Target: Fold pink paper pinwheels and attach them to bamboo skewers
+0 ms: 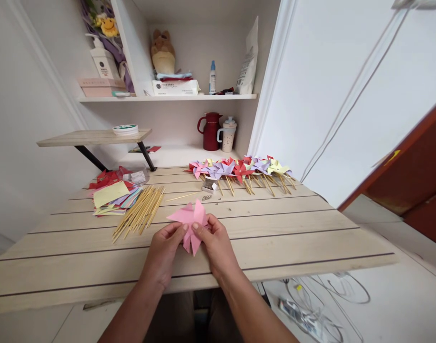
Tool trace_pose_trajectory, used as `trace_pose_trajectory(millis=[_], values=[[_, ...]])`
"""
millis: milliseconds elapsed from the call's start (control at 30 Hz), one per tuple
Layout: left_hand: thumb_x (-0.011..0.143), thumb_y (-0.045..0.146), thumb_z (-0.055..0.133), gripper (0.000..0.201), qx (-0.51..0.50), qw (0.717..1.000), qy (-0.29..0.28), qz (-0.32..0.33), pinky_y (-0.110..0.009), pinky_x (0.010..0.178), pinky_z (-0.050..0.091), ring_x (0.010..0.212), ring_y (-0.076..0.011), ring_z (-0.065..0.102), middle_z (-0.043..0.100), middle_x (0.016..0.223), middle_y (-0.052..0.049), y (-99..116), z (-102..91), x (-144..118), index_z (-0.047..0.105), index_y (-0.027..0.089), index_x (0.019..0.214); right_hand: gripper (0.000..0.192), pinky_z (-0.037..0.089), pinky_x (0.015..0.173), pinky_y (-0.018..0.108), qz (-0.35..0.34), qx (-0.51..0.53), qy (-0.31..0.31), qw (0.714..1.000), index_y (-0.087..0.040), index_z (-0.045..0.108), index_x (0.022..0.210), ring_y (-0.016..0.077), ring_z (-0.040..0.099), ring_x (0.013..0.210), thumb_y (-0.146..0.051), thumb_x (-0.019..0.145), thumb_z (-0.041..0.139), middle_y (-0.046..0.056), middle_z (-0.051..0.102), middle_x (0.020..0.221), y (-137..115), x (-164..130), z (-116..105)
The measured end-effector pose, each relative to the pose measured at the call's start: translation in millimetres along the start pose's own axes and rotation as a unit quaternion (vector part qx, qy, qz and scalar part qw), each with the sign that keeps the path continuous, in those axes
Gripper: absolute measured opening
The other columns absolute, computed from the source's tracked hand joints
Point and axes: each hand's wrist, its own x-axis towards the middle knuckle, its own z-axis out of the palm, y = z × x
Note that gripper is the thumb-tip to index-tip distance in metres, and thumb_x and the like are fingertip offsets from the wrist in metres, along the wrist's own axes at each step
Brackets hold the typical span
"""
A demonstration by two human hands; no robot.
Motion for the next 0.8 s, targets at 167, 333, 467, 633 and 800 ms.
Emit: trace_pose_trajectory(millis=[167,333,467,633,800], values=[[0.070,0.034,0.076,0.019,0.027,0.999,0.006,0.022,-0.023,0.060,0.040,0.063,-0.0139,0.054,0.065,0.066,0.000,-4.1,-1.8,0.6,0.075,0.015,0.074,0.023,0.040,0.065,0.024,0.026,0.012,0.016,0.999,-0.016,0.069,0.077,0.0123,0.052,0.065,-0.030,0.069,0.084,-0.001,0.064,0.070,-1.7,-0.7,-1.1],[0.073,0.039,0.075,0.024,0.019,0.999,-0.012,0.036,-0.022,0.061,0.040,0.065,-0.0137,0.053,0.065,0.069,-0.001,-4.3,-0.1,-1.0,0.072,0.016,0.076,0.022,0.040,0.066,0.025,0.016,0.031,0.035,0.999,-0.014,0.073,0.081,0.0132,0.053,0.066,-0.028,0.069,0.084,0.001,0.067,0.072,-1.2,0.3,-1.1],[0.071,0.040,0.078,0.027,0.005,0.998,-0.059,0.017,-0.021,0.056,0.036,0.061,-0.0119,0.050,0.062,0.066,0.000,-2.5,3.6,-1.3,0.071,0.015,0.079,0.023,0.041,0.066,0.027,0.014,0.034,0.050,0.998,-0.014,0.073,0.083,0.0147,0.054,0.067,-0.029,0.069,0.084,0.002,0.068,0.073,-1.3,0.9,-0.5],[0.070,0.040,0.079,0.027,-0.014,0.999,-0.035,0.009,-0.022,0.060,0.039,0.062,-0.0121,0.052,0.064,0.067,-0.001,-6.3,5.9,1.8,0.071,0.014,0.075,0.022,0.040,0.067,0.026,0.021,0.025,0.031,0.999,-0.014,0.072,0.083,0.0136,0.053,0.067,-0.028,0.070,0.084,0.001,0.066,0.072,-1.0,0.7,-0.9],[0.067,0.040,0.082,0.027,-0.051,0.998,-0.028,0.001,-0.023,0.063,0.041,0.062,-0.0119,0.053,0.062,0.063,0.001,-13.2,0.5,6.6,0.071,0.016,0.070,0.028,0.042,0.071,0.026,0.003,0.018,0.017,1.000,-0.020,0.068,0.097,0.0137,0.056,0.072,-0.028,0.074,0.081,0.000,0.067,0.082,-3.7,-1.3,-1.1]])
